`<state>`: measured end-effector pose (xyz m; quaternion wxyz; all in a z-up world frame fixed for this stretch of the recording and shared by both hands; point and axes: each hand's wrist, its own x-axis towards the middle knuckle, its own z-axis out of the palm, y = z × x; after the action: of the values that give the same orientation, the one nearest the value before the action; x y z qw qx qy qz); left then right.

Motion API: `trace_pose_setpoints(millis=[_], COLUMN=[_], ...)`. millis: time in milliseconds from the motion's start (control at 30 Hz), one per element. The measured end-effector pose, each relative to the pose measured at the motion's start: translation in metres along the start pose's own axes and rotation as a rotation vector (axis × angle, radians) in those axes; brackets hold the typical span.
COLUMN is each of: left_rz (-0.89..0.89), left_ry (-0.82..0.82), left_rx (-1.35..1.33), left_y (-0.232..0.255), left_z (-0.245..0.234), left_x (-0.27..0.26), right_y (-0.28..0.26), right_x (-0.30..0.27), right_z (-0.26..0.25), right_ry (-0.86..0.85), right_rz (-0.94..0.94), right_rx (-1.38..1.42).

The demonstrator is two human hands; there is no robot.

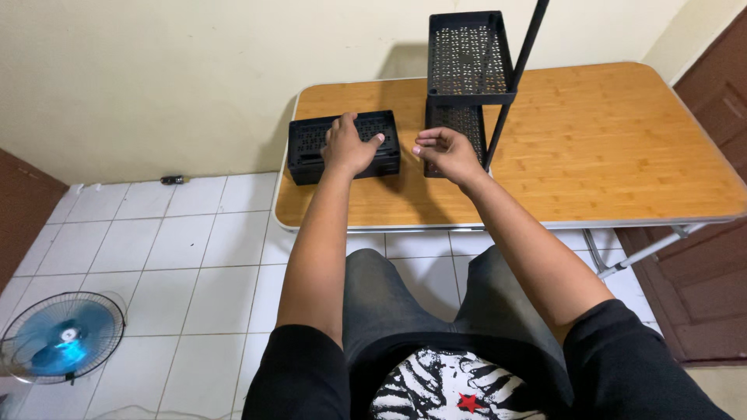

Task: The person assembles a two-tier black plastic rack by stacking perforated trays and inserting vertical support rods into the tray corners. The person aligns the trays and secures the rods to form a stable structure on a wooden table.

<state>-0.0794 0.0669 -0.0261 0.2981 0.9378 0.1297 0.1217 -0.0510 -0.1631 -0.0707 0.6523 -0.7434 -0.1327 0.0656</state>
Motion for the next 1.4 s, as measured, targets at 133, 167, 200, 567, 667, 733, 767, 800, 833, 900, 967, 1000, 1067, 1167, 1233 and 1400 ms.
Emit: trace_pose_setpoints(millis=[133, 167, 200, 567, 667, 733, 767, 800, 833, 900, 967, 1000, 1067, 1167, 1233, 1400], left_rz=[-0.065, -0.071, -0.076, -0.063, 0.006, 0.077, 0.123, 0.168, 0.214, 0.267, 0.282, 0.27, 0.268, 0.313, 0.366, 0.319], left_ry=[-0.011, -0.007, -0.003, -0.008, 0.019, 0.041, 0.052, 0.063, 0.075, 0.062, 0.035, 0.014, -0.004, 0.012, 0.027, 0.014], left_rx=[0.028, 0.037, 0.046, 0.088, 0.096, 0.106, 0.134, 0.162, 0.189, 0.238, 0.269, 0.275, 0.29, 0.327, 0.363, 0.241], left_y=[-0.023, -0.028, -0.033, -0.08, -0.095, -0.104, -0.109, -0.114, -0.119, -0.126, -0.132, -0.135, -0.142, -0.153, -0.16, -0.171], left_z=[-0.007, -0.009, -0.011, -0.007, 0.002, 0.008, 0.011, 0.015, 0.018, 0.023, 0.03, 0.033, 0.041, 0.052, 0.059, 0.074], left_x=[0.006, 0.007, 0.008, 0.03, 0.037, 0.043, 0.046, 0.047, 0.049, 0.056, 0.062, 0.066, 0.072, 0.08, 0.085, 0.09], right_y=[-0.001, 0.001, 0.003, 0.049, 0.05, 0.045, 0.042, 0.039, 0.037, 0.034, 0.036, 0.04, 0.05, 0.066, 0.074, 0.076], right_x=[0.008, 0.011, 0.016, 0.07, 0.077, 0.079, 0.079, 0.079, 0.079, 0.081, 0.087, 0.091, 0.099, 0.111, 0.117, 0.13], right_z=[0.022, 0.027, 0.032, 0.069, 0.076, 0.079, 0.079, 0.079, 0.079, 0.079, 0.08, 0.081, 0.084, 0.083, 0.084, 0.087], right_ry=[-0.068, -0.08, -0.091, -0.152, -0.119, -0.09, -0.081, -0.071, -0.072, -0.075, -0.102, -0.116, -0.079, -0.086, -0.096, -0.089], right_rz=[0.04, 0.015, -0.011, -0.109, -0.157, -0.218, -0.26, -0.303, -0.295, -0.281, -0.453, -0.538, -0.647, -0.627, -0.571, -0.503], right_rx=[0.008, -0.024, -0.056, -0.049, -0.088, -0.192, -0.272, -0.352, -0.409, -0.522, -0.54, -0.547, -0.625, -0.734, -0.777, -0.855])
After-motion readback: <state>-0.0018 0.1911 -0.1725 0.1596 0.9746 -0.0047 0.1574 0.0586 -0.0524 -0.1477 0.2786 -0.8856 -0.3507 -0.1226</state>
